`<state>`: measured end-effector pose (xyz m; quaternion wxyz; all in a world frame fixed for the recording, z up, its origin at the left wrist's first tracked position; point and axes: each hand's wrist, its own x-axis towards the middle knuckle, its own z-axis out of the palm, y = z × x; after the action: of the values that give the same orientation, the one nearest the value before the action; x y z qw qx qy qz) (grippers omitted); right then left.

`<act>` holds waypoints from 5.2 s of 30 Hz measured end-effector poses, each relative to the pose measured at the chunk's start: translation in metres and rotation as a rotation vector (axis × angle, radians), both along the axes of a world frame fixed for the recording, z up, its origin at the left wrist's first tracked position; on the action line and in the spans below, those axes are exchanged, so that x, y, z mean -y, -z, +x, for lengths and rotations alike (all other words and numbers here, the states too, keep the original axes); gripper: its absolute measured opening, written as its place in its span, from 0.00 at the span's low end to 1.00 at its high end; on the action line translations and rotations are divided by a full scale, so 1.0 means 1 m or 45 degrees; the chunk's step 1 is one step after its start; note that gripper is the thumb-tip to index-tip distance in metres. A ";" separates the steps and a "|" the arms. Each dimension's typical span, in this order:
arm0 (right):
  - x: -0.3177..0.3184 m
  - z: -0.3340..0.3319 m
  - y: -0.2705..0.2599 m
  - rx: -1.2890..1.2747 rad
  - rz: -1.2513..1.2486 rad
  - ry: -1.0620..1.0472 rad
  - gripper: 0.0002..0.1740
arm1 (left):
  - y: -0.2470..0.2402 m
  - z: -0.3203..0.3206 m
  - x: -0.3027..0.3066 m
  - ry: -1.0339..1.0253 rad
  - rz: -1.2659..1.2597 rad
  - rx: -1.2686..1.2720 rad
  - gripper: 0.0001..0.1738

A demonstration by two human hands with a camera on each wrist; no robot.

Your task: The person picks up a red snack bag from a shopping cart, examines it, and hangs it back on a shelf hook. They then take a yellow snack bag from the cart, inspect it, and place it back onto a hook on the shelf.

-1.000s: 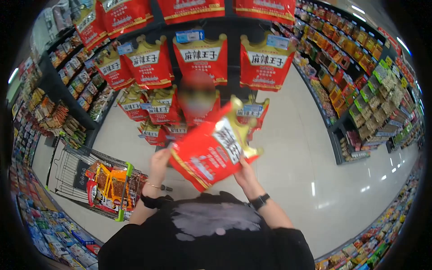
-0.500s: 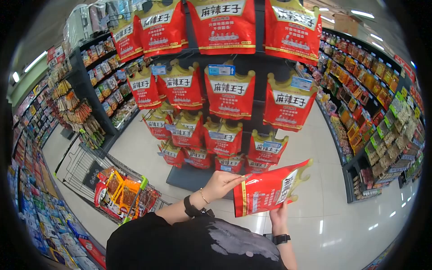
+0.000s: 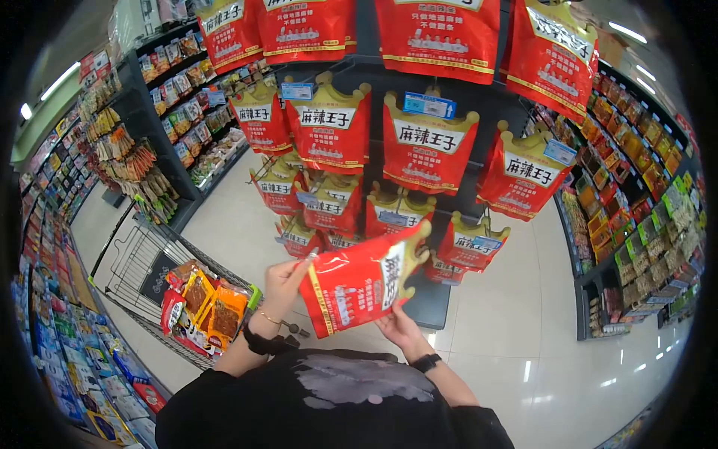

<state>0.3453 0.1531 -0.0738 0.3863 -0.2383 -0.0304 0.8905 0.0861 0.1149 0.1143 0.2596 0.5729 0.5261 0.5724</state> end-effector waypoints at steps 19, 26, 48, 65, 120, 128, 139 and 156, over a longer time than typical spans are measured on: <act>-0.068 -0.132 -0.131 1.191 0.967 0.625 0.10 | 0.088 -0.205 -0.020 0.256 -0.455 0.191 0.18; -0.080 -0.091 -0.170 2.174 1.661 0.623 0.09 | 0.082 -0.191 -0.047 0.278 -0.421 0.057 0.16; -0.212 0.071 -0.177 0.670 0.996 1.009 0.15 | 0.068 -0.046 -0.154 0.334 -0.447 0.003 0.14; -0.255 -0.037 -0.190 0.489 1.075 0.415 0.12 | 0.066 -0.034 -0.117 -0.042 -0.553 0.078 0.13; -0.315 -0.184 -0.229 0.353 1.196 0.564 0.16 | 0.047 -0.064 -0.039 -0.450 -0.796 -0.167 0.15; -0.316 -0.185 -0.240 0.223 1.140 0.544 0.16 | 0.039 -0.055 -0.043 -0.474 -0.835 -0.192 0.14; -0.304 -0.184 -0.253 0.058 1.059 0.436 0.16 | 0.037 -0.050 -0.043 -0.507 -0.852 -0.175 0.14; -0.325 -0.190 -0.239 0.104 1.069 0.470 0.14 | 0.040 -0.049 -0.048 -0.508 -0.854 -0.133 0.14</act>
<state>0.1558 0.4781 0.1655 0.6000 -0.0975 -0.3609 0.7073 0.0374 0.1625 0.0742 0.2889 0.3709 0.7976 0.3779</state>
